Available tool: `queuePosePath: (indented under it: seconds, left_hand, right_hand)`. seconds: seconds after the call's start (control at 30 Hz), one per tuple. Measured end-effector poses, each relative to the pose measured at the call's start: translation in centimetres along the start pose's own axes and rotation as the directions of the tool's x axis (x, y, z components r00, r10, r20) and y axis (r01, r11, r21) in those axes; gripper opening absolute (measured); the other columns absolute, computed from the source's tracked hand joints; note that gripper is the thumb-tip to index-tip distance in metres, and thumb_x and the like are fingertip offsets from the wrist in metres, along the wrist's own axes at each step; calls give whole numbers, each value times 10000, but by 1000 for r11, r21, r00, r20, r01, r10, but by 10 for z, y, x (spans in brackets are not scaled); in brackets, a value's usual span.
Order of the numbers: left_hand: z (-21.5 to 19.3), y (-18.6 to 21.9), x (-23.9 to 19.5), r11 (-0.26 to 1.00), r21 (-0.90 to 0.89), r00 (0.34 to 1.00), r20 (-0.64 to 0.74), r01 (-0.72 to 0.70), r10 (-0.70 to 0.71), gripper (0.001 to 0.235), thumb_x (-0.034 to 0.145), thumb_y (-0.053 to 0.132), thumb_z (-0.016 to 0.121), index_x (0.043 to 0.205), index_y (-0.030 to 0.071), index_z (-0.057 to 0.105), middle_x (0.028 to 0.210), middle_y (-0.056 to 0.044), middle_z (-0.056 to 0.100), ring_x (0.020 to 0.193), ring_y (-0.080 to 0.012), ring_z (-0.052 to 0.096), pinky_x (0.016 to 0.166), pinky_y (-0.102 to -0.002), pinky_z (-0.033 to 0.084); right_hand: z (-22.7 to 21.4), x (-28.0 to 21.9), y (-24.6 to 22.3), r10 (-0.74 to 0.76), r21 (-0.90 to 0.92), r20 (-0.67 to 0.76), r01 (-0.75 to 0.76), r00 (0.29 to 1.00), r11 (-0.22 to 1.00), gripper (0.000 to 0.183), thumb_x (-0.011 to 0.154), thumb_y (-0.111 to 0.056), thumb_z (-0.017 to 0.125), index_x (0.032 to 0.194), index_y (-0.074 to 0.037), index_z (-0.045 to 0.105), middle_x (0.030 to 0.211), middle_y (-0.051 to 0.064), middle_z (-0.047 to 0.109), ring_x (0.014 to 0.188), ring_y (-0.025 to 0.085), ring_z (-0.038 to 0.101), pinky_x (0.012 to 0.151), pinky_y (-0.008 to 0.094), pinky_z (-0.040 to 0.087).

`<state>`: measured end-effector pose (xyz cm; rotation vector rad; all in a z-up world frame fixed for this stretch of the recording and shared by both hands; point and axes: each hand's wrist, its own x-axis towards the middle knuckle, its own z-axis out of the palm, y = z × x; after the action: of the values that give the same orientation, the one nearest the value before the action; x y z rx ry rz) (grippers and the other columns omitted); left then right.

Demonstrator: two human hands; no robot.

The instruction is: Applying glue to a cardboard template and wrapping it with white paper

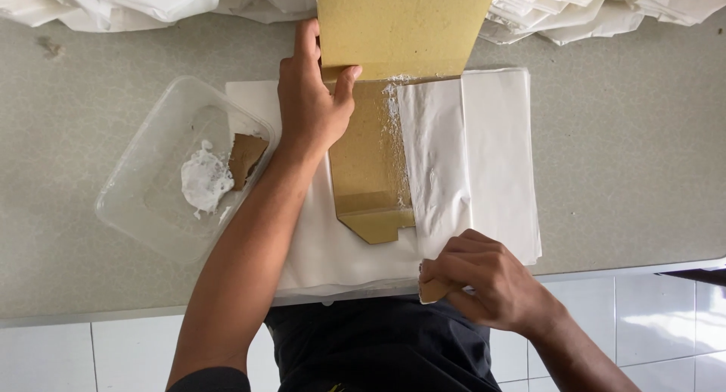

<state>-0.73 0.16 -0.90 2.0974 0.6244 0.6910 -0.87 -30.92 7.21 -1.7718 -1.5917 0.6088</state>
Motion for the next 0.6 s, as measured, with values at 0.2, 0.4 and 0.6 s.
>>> queuePosePath:
  seconds: [0.2, 0.4, 0.6]
  left_hand:
    - [-2, 2, 0, 997, 1, 997, -19, -81, 81, 486, 915, 134, 800, 1212, 134, 416, 803, -30, 430, 700, -205, 429, 706, -396, 451]
    - [-10, 12, 3, 990, -112, 996, 10, -82, 84, 436, 870, 37, 730, 1133, 138, 398, 753, -6, 350, 643, -184, 338, 615, -324, 360]
    - [-9, 11, 1, 989, -108, 995, -4, -101, 102, 438, 876, 36, 743, 1128, 132, 398, 751, -14, 391, 623, -181, 370, 573, -331, 362]
  right_hand:
    - [2, 10, 5, -33, -370, -208, -47, 978, 928, 129, 986, -7, 563, 990, -103, 649, 1199, -54, 750, 1126, 228, 712, 893, 368, 543]
    - [6, 3, -17, 38, -255, -11, -40, 999, 966, 148, 876, -23, 606, 830, -162, 588, 637, -34, 625, 563, 167, 583, 709, 338, 477]
    - [-2, -1, -19, -53, -147, -240, 18, 969, 989, 255, 919, 62, 579, 1139, -53, 640, 1093, 103, 770, 941, 241, 776, 834, 351, 567]
